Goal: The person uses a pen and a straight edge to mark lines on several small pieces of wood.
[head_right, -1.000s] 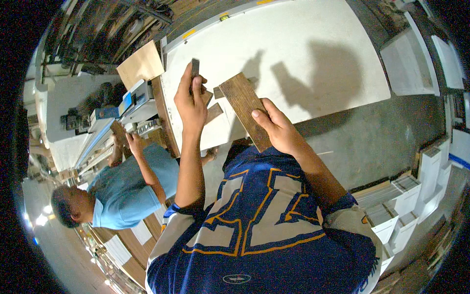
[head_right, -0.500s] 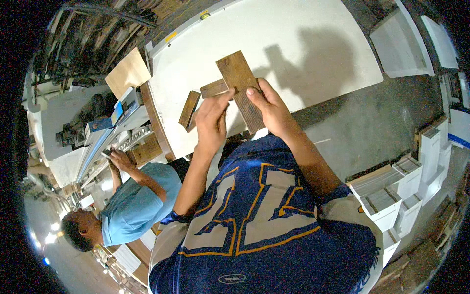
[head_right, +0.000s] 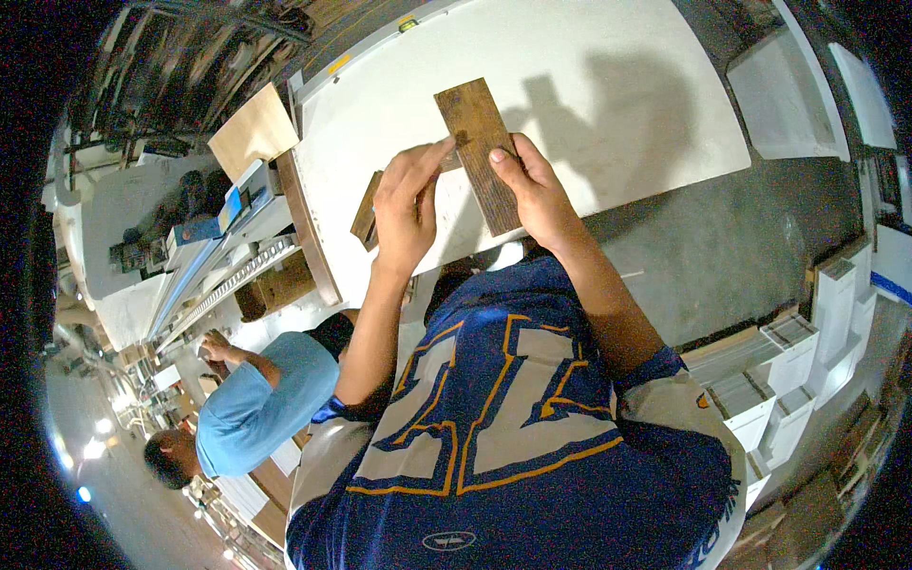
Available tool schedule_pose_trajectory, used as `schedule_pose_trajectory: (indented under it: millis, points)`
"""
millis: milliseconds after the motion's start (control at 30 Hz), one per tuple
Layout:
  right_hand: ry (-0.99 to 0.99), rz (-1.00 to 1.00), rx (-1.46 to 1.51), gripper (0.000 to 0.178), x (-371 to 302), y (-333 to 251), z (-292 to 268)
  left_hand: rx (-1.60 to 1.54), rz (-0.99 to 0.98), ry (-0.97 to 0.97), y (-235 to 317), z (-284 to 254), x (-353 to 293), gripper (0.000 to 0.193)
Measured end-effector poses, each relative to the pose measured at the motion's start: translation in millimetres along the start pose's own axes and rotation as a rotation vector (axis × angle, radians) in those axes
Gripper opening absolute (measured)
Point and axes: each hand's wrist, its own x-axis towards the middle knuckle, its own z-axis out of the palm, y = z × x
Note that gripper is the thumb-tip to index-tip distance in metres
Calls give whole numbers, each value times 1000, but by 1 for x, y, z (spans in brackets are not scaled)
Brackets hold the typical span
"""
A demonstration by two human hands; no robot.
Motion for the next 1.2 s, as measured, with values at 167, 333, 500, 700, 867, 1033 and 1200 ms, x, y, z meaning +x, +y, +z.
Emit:
schedule_pose_trajectory:
  millis: [167, 333, 500, 700, 867, 1033, 1200]
  points:
    - [68, -51, -20, 35, 4, 0, -3, 22, 130, -122, 7, 7, -13, 51]
    - [117, -41, 107, 33, 16, -4, -28, -78, 263, -441, 21, 15, -56, 45]
    - [150, -58, 57, 30, 16, -8, -28, -234, -75, -103, 19, 16, -56, 16]
    - [141, 10, 92, 29, 15, -8, 2, -119, 12, -18, 15, 26, -45, 8]
    - [59, -39, 57, 30, 9, -6, 22, 13, 73, 85, 11, 18, -44, 13]
    - [-78, 54, 18, 34, 0, 4, 43, 128, -13, 219, -6, -2, -34, 13]
    - [-235, 60, -233, 35, -8, 13, 60, 292, -82, 322, -54, -40, -15, 8]
